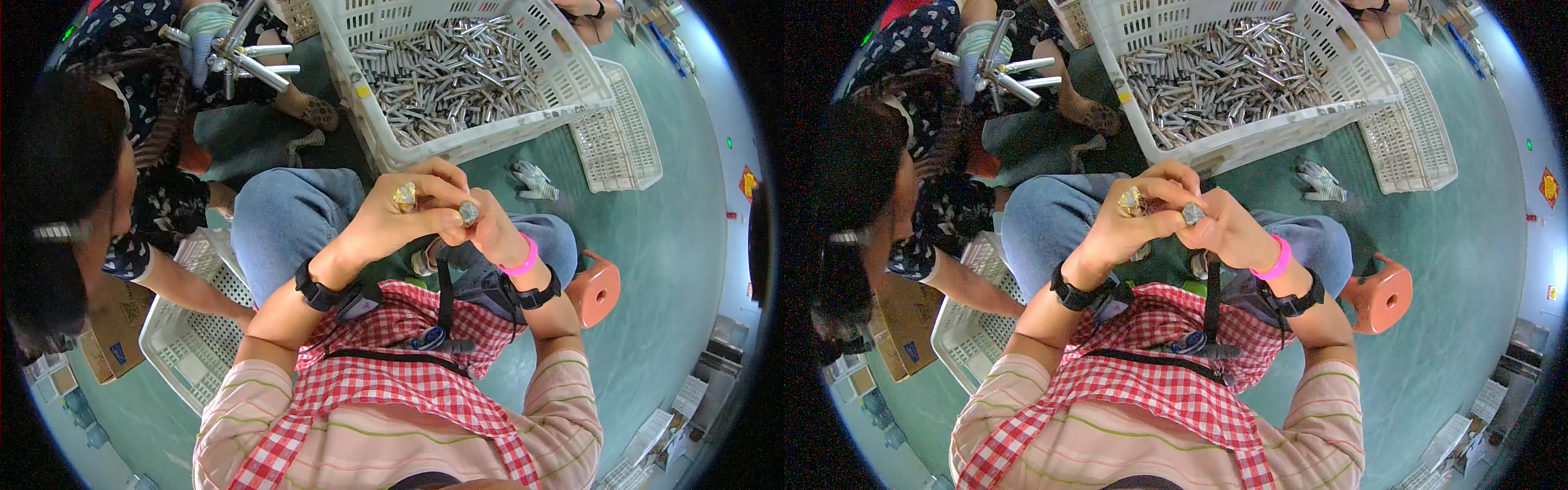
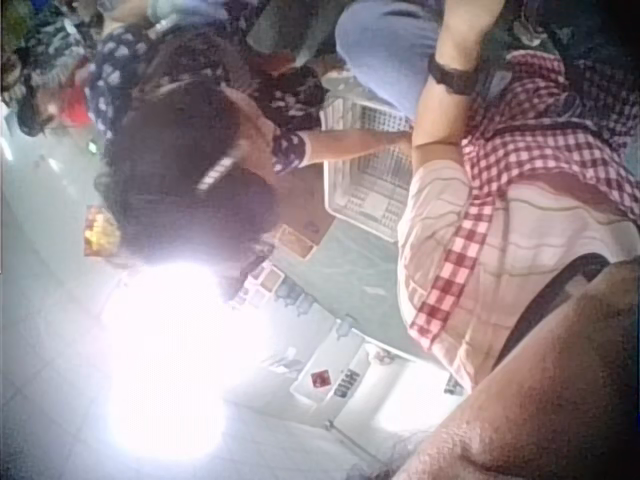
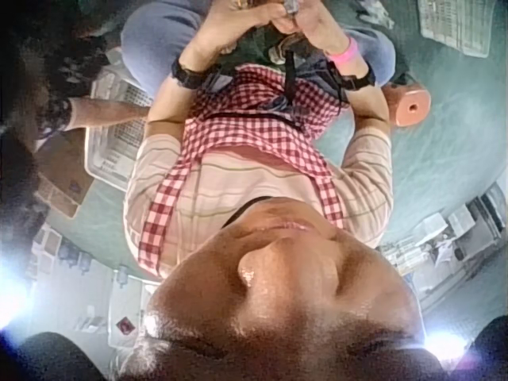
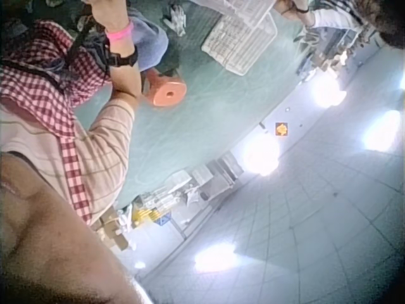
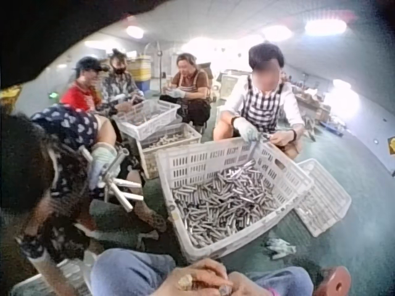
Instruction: The person assembles metal components by inserting a spring and a smaller metal piece into a tubular metal frame, then places the assembled item into a white basket.
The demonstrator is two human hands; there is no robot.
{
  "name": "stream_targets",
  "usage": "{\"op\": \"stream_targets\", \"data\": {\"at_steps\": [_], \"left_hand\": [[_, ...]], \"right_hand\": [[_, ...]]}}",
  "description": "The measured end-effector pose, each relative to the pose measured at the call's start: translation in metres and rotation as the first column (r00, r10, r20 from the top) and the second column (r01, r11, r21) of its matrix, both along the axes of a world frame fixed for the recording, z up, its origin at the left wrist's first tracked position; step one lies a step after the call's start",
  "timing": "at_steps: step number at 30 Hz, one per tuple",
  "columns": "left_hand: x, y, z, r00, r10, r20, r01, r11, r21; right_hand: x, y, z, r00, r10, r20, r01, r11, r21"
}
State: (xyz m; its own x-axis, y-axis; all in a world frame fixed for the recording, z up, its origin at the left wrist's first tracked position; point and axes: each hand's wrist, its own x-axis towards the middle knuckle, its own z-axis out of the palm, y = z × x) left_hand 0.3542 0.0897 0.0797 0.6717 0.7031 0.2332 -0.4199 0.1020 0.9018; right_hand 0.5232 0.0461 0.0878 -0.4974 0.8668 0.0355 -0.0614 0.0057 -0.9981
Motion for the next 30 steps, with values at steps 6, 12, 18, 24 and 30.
{"op": "stream_targets", "data": {"at_steps": [6, 12, 18, 24, 30], "left_hand": [[0.004, 0.001, -0.006, 0.993, 0.117, -0.006, -0.114, 0.973, 0.199], [0.004, -0.005, 0.003, 0.995, 0.093, -0.040, -0.090, 0.993, 0.080], [0.009, -0.007, 0.001, 0.990, 0.141, -0.020, -0.134, 0.972, 0.195], [0.010, -0.007, 0.011, 0.941, 0.289, -0.178, -0.212, 0.910, 0.356], [0.012, -0.002, 0.004, 0.903, 0.390, -0.179, -0.272, 0.842, 0.466]], "right_hand": [[0.001, 0.004, 0.005, 0.997, 0.033, 0.064, -0.030, 0.999, -0.036], [0.002, 0.002, -0.008, 0.997, -0.019, -0.079, 0.016, 0.999, -0.041], [-0.002, 0.004, 0.006, 0.995, -0.101, -0.009, 0.101, 0.995, 0.024], [0.003, 0.006, 0.007, 0.979, -0.188, 0.078, 0.184, 0.982, 0.044], [0.007, 0.010, 0.010, 0.978, -0.170, 0.118, 0.156, 0.980, 0.121]]}}
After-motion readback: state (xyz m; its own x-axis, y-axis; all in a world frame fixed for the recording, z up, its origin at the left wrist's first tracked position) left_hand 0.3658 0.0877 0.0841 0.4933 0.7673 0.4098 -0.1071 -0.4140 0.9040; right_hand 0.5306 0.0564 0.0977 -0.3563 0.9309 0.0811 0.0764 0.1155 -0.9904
